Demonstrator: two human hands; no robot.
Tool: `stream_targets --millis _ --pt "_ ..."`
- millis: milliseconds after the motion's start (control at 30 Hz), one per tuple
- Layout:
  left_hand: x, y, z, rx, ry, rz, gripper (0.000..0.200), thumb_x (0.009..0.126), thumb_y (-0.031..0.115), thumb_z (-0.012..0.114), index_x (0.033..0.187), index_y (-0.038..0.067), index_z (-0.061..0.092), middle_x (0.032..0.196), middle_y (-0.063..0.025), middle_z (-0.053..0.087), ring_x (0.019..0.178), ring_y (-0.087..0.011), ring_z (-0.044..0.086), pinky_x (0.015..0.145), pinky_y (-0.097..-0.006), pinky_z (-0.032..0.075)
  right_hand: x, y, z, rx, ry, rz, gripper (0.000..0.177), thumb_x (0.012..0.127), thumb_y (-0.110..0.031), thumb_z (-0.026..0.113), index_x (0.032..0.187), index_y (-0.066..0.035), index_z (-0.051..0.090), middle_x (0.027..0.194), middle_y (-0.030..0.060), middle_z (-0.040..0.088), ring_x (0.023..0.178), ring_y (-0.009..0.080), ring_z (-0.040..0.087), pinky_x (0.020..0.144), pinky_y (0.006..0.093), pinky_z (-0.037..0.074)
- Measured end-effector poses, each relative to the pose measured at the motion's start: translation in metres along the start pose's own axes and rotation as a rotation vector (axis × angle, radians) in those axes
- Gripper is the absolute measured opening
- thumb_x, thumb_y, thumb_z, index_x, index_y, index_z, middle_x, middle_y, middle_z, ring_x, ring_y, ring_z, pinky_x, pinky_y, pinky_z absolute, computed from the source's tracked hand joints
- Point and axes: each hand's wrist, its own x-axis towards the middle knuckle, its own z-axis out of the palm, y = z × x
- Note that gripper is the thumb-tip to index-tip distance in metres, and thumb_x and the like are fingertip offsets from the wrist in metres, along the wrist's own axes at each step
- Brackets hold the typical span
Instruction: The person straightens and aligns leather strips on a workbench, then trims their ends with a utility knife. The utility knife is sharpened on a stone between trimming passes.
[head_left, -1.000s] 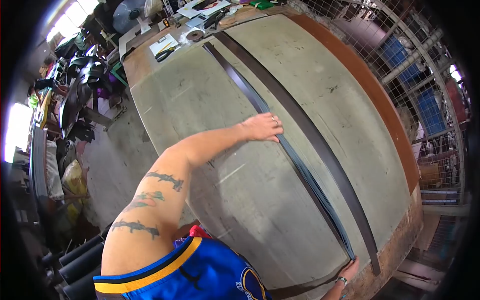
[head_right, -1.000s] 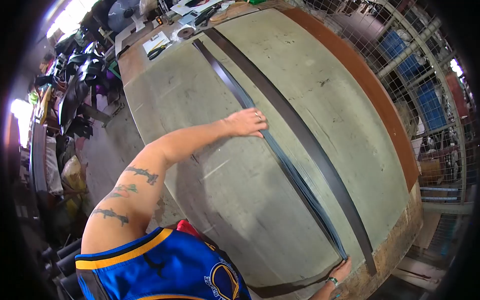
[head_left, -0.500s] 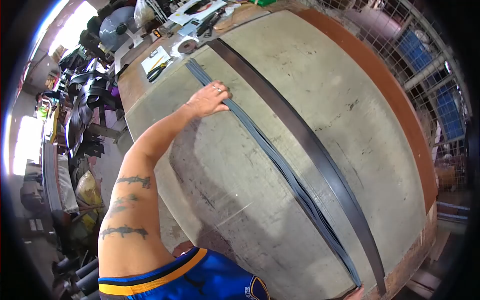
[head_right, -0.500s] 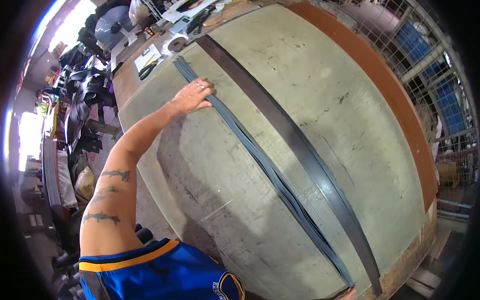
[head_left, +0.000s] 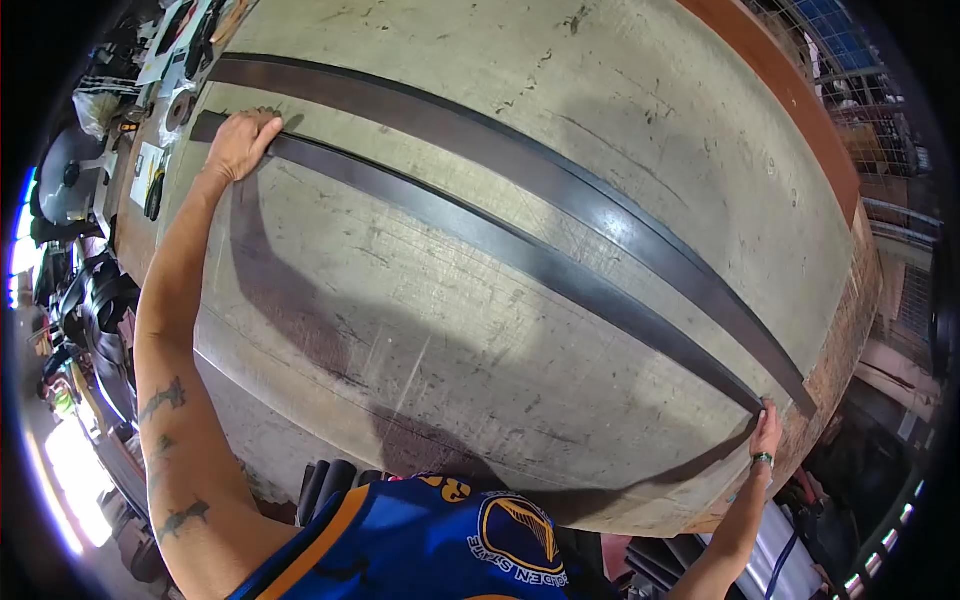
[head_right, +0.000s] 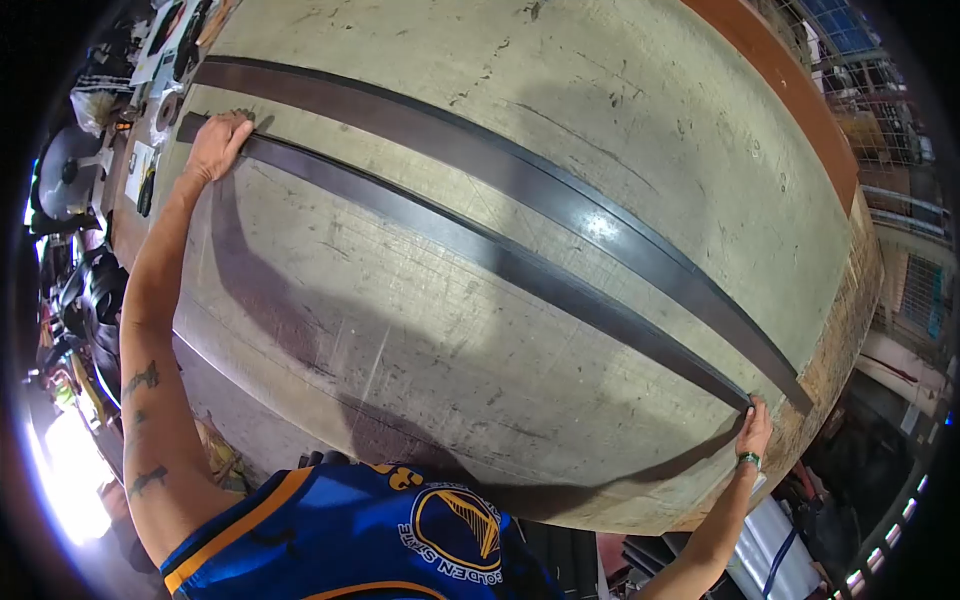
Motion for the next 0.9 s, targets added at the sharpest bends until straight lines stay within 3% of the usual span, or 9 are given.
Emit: stream_targets --millis 267,367,467,667,767,900 --pt "0.011 -0.01 0.003 0.107 -0.051 -0.152 0.061 0.11 0.052 0.042 0.112 -0.001 0.074 0.116 -0.0254 0.072 0.114 -0.0446 0.064 0.099 -0.0518 0.049 0.002 0.006 -0.011 -0.007 -0.122 0.052 0.029 0.11 -0.024 0.051 0.132 -0.011 0.064 0.127 0.017 0.068 0.121 0.0409 0.061 0.104 0.0499 0.047" --pt "0.016 -0.051 0.008 0.053 -0.032 -0.024 0.061 0.11 0.051 0.042 0.115 -0.002 0.072 0.114 -0.029 0.071 0.108 -0.0481 0.064 0.092 -0.0542 0.049 0.008 -0.003 -0.015 -0.034 -0.174 0.086 0.03 0.111 -0.028 0.049 0.133 -0.013 0.063 0.13 0.014 0.066 0.128 0.0376 0.057 0.11 0.0506 0.042" --pt "0.027 -0.074 0.015 0.081 -0.059 -0.014 0.061 0.11 0.051 0.041 0.115 -0.001 0.071 0.107 -0.0308 0.07 0.103 -0.0511 0.064 0.087 -0.0544 0.049 0.017 -0.016 -0.021 -0.026 -0.222 0.144 0.032 0.112 -0.032 0.047 0.133 -0.014 0.063 0.129 0.0111 0.065 0.124 0.0354 0.057 0.11 0.0495 0.042" --pt "0.028 -0.04 0.009 0.069 -0.087 -0.064 0.06 0.109 0.054 0.042 0.116 0.002 0.069 0.106 -0.0293 0.07 0.104 -0.0506 0.064 0.088 -0.0537 0.05 0.014 -0.001 -0.015 -0.026 -0.161 0.088 0.03 0.112 -0.032 0.046 0.132 -0.017 0.064 0.128 0.0089 0.066 0.122 0.0346 0.058 0.109 0.0506 0.042" --pt "0.026 -0.038 0.02 0.073 -0.013 -0.099 0.057 0.108 0.053 0.045 0.121 0.002 0.068 0.115 -0.0263 0.07 0.109 -0.048 0.064 0.091 -0.0519 0.05 0.014 -0.002 -0.02 -0.08 -0.202 0.079 0.035 0.111 -0.035 0.049 0.138 -0.017 0.063 0.131 0.0129 0.065 0.124 0.0372 0.058 0.109 0.052 0.043" --pt "0.021 -0.043 0.026 0.124 0.255 0.08 0.054 0.104 0.046 0.058 0.135 0.002 0.063 0.133 -0.0198 0.065 0.122 -0.0407 0.062 0.102 -0.0475 0.049 0.001 -0.018 -0.021 -0.032 0.057 0.012 0.057 0.102 -0.044 0.064 0.147 -0.01 0.057 0.141 0.0217 0.061 0.132 0.0418 0.055 0.111 0.0534 0.042"
